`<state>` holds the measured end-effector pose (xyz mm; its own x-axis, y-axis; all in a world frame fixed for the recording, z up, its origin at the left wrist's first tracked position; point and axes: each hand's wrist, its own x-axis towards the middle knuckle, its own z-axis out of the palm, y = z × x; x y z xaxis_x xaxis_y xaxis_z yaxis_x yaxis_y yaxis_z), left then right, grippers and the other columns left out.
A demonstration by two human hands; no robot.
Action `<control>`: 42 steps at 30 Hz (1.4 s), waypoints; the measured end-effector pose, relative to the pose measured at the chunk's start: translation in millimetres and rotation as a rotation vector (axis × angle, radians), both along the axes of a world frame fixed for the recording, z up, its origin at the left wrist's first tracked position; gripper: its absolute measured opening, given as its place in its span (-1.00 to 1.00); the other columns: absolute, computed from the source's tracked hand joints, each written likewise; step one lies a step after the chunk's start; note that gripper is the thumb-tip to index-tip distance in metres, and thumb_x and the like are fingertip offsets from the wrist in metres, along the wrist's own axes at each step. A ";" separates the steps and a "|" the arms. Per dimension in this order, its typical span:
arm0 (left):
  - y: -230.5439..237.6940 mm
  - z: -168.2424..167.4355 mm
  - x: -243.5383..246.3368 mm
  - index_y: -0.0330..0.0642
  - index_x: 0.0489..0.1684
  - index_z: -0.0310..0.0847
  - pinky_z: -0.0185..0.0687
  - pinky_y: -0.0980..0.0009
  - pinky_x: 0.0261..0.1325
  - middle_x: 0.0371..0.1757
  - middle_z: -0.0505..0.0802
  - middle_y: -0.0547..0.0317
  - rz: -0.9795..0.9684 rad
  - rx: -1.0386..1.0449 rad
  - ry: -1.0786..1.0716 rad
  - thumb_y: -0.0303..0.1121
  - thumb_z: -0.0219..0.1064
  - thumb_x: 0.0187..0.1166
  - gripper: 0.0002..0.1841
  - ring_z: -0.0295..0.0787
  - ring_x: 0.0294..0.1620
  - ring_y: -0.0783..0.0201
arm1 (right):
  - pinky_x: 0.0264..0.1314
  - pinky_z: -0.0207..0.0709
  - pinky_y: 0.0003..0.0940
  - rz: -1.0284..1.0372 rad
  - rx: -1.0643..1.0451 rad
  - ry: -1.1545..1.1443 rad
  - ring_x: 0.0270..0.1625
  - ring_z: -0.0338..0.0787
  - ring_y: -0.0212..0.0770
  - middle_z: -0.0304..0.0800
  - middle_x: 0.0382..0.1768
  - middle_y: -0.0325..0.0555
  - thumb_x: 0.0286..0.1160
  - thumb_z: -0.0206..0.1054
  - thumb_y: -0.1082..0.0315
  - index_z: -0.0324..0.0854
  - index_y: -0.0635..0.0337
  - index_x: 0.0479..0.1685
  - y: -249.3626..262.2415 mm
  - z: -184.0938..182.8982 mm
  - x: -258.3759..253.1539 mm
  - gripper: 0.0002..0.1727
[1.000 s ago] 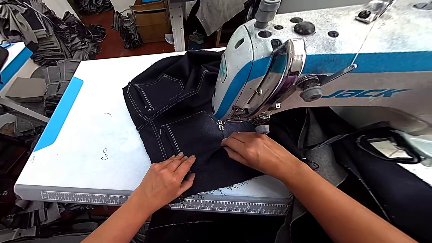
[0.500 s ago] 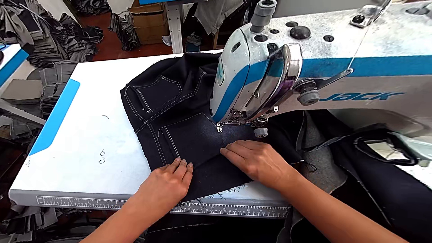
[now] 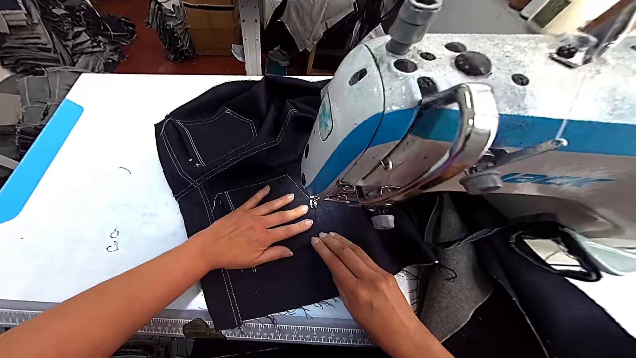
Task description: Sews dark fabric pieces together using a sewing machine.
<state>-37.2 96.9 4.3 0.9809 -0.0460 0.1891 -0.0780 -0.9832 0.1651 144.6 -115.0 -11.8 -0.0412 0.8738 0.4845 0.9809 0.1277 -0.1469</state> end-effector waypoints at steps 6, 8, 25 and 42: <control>-2.0 0.4 -0.7 0.19 0.74 0.39 -0.23 -0.41 0.79 0.77 0.46 0.26 -0.003 -0.011 -0.013 0.11 -0.11 0.82 -0.43 0.14 0.87 0.15 | 0.54 0.56 -0.38 0.023 -0.020 0.086 0.49 0.73 -0.09 0.81 0.35 -0.03 0.63 0.12 0.52 0.74 0.14 0.36 -1.7 -1.1 1.2 -0.58; -2.2 0.5 -0.8 0.16 0.69 0.45 -0.22 -0.41 0.78 0.73 0.52 0.29 -0.004 -0.011 -0.030 0.12 -0.08 0.81 -0.43 0.19 0.85 0.15 | 0.57 0.53 -0.40 0.019 -0.018 0.109 0.50 0.72 -0.10 0.81 0.36 -0.05 0.64 0.11 0.50 0.75 0.13 0.36 -1.0 -0.9 1.1 -0.57; 2.3 -0.1 -4.5 0.32 0.44 0.71 -0.06 -0.37 0.76 0.49 0.75 0.33 -0.122 -0.060 -0.107 -0.01 0.06 0.81 -0.61 0.37 0.74 -0.01 | 0.55 0.51 -0.37 -0.011 -0.099 -0.031 0.41 0.77 -0.08 0.85 0.31 -0.09 0.52 0.11 0.62 0.74 0.19 0.34 -1.6 10.8 -5.4 -0.53; 27.2 7.6 11.2 0.28 0.47 0.70 -0.07 -0.31 0.79 0.57 0.69 0.30 -0.074 -0.150 -0.037 0.06 0.06 0.78 -0.56 0.39 0.74 0.09 | 0.15 0.72 -0.34 -0.016 -0.027 -0.028 0.35 0.82 -0.12 0.81 0.38 -0.19 0.38 0.09 0.58 0.78 0.09 0.35 23.8 4.8 14.7 -0.44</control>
<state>-26.0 124.2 11.9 0.9681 -0.0861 0.2352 -0.1577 -0.9391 0.3055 159.3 -91.1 -7.1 -0.0401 0.8871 0.4599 0.9865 0.1083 -0.1229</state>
